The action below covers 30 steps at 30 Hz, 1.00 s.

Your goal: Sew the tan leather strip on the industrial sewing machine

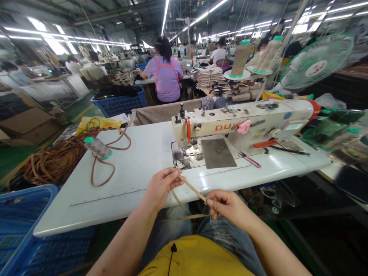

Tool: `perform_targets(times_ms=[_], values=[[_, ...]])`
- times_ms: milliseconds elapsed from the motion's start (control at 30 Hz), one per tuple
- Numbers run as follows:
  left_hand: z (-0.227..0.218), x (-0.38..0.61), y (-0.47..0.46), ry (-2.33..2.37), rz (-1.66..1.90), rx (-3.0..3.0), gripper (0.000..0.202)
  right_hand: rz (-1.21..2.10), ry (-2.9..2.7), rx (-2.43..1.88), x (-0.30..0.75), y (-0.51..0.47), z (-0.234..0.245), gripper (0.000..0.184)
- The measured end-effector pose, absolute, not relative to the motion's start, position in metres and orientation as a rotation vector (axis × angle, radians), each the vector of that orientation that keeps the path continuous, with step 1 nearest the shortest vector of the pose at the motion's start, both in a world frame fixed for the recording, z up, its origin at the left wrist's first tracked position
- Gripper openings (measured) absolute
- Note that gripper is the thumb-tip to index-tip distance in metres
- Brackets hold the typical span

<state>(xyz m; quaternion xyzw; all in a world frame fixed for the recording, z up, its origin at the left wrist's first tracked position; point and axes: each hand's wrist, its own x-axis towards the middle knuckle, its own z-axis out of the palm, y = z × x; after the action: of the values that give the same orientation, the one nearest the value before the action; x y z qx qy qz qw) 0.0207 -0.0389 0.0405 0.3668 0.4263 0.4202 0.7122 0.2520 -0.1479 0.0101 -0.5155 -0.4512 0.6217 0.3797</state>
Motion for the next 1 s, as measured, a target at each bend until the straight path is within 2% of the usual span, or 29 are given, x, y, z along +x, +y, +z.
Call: perform_targets(times_ms=[400, 667, 833, 1000], values=[[0.032, 0.015, -0.030, 0.973, 1.041, 0.763, 0.044, 1.564, -1.148, -1.324, 0.257, -0.148, 0.007, 0.057], [0.031, 0.017, -0.033, 0.905, 1.031, 0.621, 0.032, 1.520, -1.151, -1.328, 0.259, -0.146, 0.012, 0.055], [0.040, 0.027, -0.046, 0.830, 0.910, 0.626, 0.043, 1.503, -1.142, -1.294, 0.251, -0.144, 0.017, 0.053], [0.045, 0.031, -0.046, 0.871, 0.878, 0.786, 0.044, 1.464, -1.158, -1.229, 0.243, -0.140, 0.023, 0.046]])
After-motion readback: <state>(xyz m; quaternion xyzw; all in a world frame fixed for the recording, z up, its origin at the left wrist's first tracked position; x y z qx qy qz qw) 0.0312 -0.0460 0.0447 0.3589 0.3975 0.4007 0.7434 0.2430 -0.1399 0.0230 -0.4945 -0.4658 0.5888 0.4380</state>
